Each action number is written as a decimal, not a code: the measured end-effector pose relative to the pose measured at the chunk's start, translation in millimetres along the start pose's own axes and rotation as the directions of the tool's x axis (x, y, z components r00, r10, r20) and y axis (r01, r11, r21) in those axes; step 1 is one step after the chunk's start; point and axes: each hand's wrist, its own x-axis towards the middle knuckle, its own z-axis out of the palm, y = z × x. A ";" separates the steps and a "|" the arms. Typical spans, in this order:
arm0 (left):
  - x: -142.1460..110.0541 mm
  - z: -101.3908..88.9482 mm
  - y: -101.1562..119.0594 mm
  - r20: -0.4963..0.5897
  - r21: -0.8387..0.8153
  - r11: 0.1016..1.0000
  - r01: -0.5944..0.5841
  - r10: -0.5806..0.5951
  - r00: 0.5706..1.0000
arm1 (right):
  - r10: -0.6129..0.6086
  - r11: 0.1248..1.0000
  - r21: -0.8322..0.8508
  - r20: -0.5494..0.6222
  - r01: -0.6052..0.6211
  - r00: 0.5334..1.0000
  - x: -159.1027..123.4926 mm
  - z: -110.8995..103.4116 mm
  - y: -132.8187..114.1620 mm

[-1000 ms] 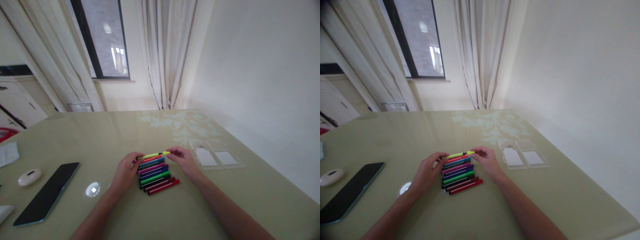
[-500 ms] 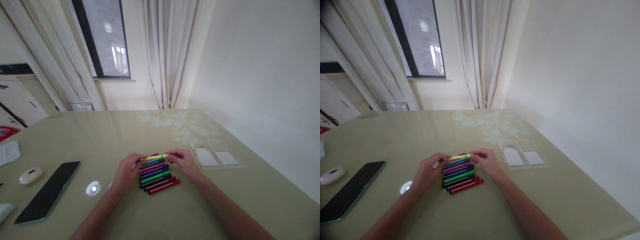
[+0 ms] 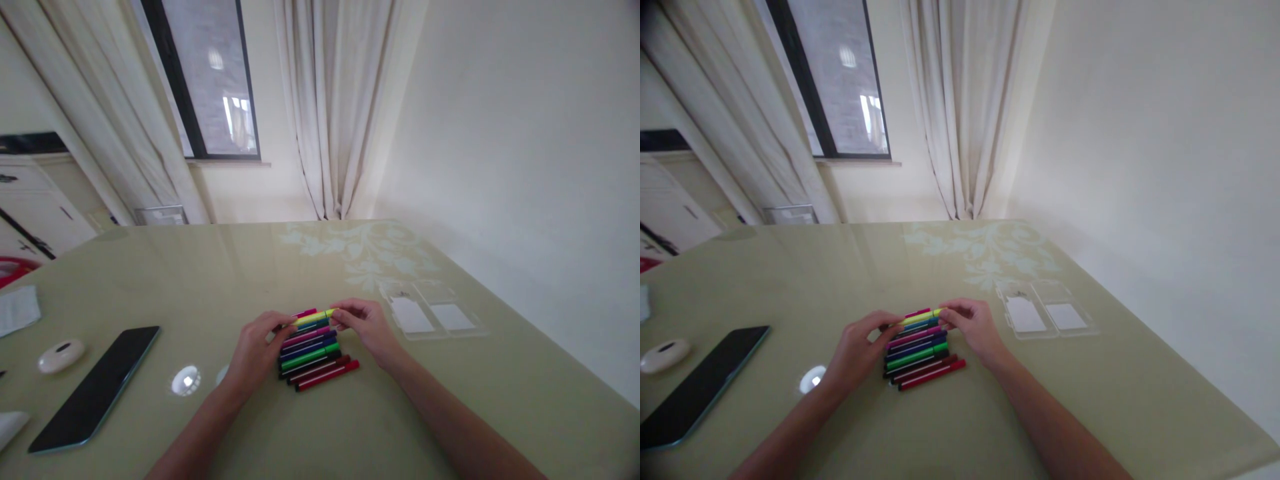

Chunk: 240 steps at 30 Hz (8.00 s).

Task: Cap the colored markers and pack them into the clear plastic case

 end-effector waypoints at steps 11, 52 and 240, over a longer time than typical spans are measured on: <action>8.3 -13.9 -24.6 0.081 0.220 0.975 0.006 -0.025 0.996 | -0.144 0.972 -0.182 0.032 0.147 0.989 10.1 -1.0 20.8; -21.8 75.1 8.2 0.221 0.640 0.735 -0.224 0.102 0.970 | -0.319 0.757 -0.552 0.153 0.348 0.935 16.4 18.3 36.2; 8.0 -2.6 13.6 0.092 -0.269 0.941 0.204 -0.185 0.978 | -0.307 0.753 -0.549 0.193 0.362 0.932 -17.6 22.9 4.1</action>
